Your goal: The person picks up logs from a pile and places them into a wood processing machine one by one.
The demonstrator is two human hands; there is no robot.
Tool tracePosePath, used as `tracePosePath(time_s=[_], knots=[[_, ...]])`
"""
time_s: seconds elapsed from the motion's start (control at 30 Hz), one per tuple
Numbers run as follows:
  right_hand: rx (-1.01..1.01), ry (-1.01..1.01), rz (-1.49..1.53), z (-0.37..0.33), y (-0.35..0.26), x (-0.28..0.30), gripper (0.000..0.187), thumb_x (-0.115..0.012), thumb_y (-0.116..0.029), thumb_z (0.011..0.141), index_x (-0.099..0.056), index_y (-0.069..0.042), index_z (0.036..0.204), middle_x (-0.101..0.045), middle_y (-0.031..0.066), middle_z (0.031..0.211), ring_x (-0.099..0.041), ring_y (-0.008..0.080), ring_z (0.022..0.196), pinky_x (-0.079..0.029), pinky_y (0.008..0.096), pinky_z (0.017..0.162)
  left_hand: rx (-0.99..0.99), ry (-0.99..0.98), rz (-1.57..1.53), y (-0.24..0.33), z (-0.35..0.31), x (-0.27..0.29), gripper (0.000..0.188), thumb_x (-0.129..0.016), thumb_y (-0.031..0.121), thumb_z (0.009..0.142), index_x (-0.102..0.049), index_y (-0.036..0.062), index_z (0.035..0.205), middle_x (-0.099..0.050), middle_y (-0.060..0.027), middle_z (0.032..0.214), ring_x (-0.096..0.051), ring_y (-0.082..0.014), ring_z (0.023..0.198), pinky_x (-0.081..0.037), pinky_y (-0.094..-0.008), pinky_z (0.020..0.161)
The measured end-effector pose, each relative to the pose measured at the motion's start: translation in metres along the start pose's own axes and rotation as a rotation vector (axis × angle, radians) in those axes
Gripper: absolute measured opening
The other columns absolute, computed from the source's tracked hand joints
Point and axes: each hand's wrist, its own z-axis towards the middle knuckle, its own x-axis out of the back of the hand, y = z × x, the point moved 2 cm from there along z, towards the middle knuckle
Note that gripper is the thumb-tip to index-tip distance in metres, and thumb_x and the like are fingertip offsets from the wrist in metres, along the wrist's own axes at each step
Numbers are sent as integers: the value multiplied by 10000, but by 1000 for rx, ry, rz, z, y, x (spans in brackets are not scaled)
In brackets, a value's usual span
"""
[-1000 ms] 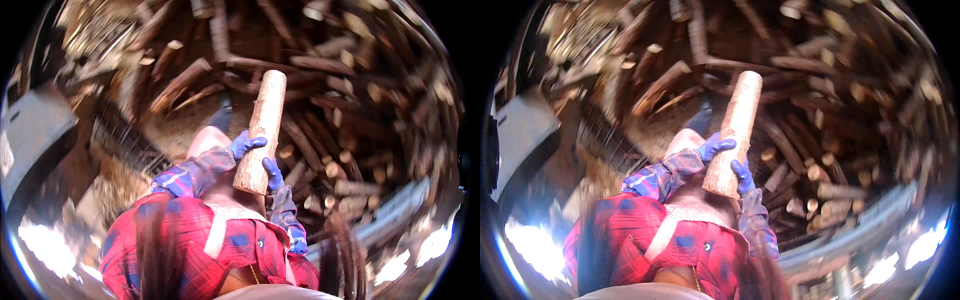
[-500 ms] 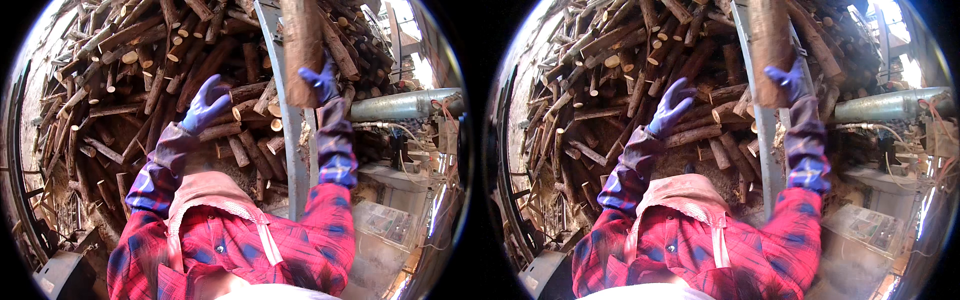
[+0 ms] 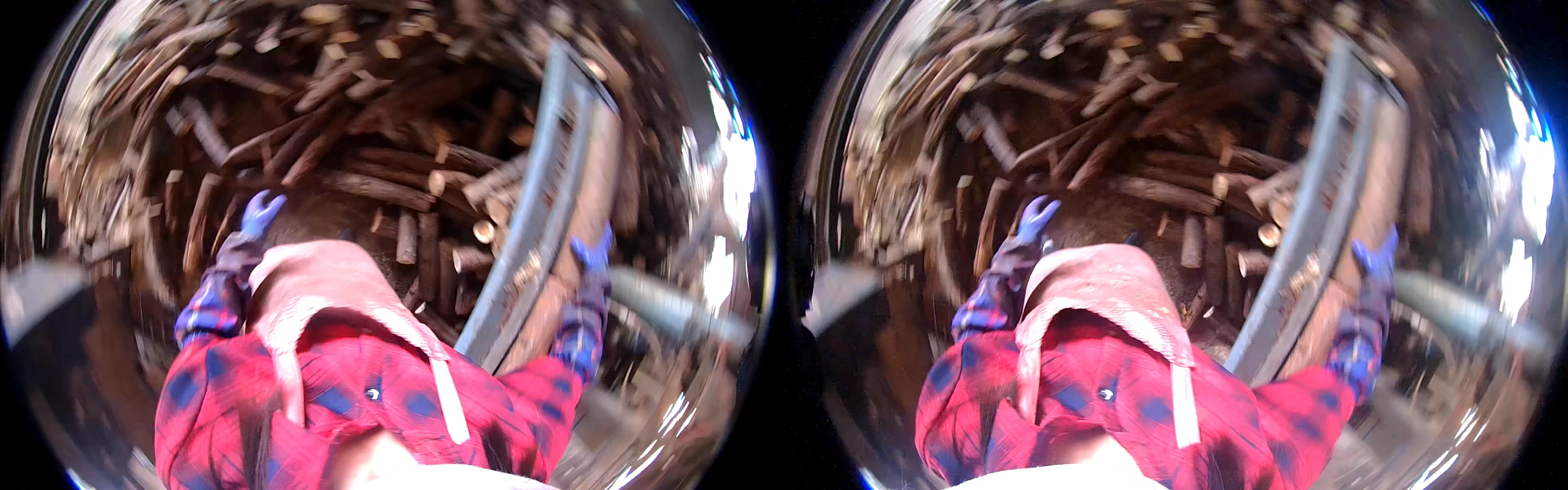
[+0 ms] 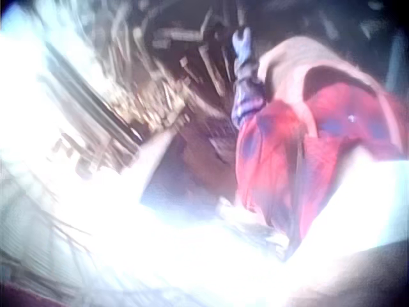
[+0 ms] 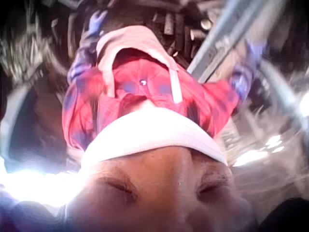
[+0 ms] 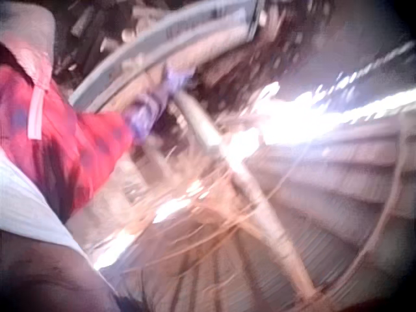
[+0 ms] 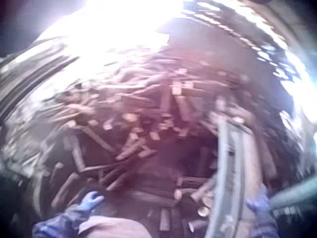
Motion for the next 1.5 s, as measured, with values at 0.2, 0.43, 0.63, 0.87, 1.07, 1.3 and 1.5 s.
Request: tracePosePath(time_s=[0.2,0.43,0.63,0.87,1.07,1.3,1.5], knots=[[138,151,-182,10,-224,-131,661,-762,-277,845,-473,8,1365,-552,220,1308,-548,307,1212,-459,384,1018,387,144,-114,-84,-13,4,956,-829,570,723,-496,-47,1372,-683,-180,1145,-661,-267,1023,-533,-376,889],[369,-1230,186,-122,-631,-480,835,-764,-501,803,-488,-13,1422,-591,232,1342,-517,338,1314,-411,403,1088,586,314,-446,-234,-15,84,759,-774,497,820,-544,-28,1318,-691,-166,1078,-659,-263,999,-514,-381,898],[238,-1467,473,-211,-886,-731,690,-769,-455,849,-578,30,1302,-686,104,1112,-652,177,970,-516,277,865,826,641,-1403,-418,-63,193,252,-729,336,911,-610,151,1035,-644,-28,893,-617,-114,804,-506,-282,661],[435,-1402,318,-224,-994,-1060,709,-669,-548,897,-595,48,1274,-682,102,1116,-613,210,959,-483,341,902,1246,848,-1422,-552,-134,203,657,-608,484,951,-409,135,1470,-572,-177,1377,-536,-333,1282,-398,-473,1082],[-473,-1670,426,-294,-1054,-1097,619,-591,-565,930,-595,-82,1318,-646,99,1253,-606,283,1113,-488,447,978,1212,902,-1579,-587,-134,180,579,-608,446,964,-483,114,1422,-566,-201,1375,-551,-335,1268,-406,-459,1090],[-601,-1688,682,-301,-1000,-1042,635,-637,-472,912,-548,-32,1360,-609,114,1322,-567,253,1197,-435,391,1057,965,935,-1599,-556,-26,261,614,-599,463,965,-468,92,1435,-529,-204,1415,-524,-339,1298,-415,-465,1092],[57,-1559,540,-419,-960,-806,755,-872,-285,746,-476,15,1315,-631,116,1123,-624,211,975,-534,338,812,650,1217,-1918,-511,30,307,773,-700,571,847,-496,78,1407,-587,-133,1348,-573,-313,1213,-461,-469,1048]])
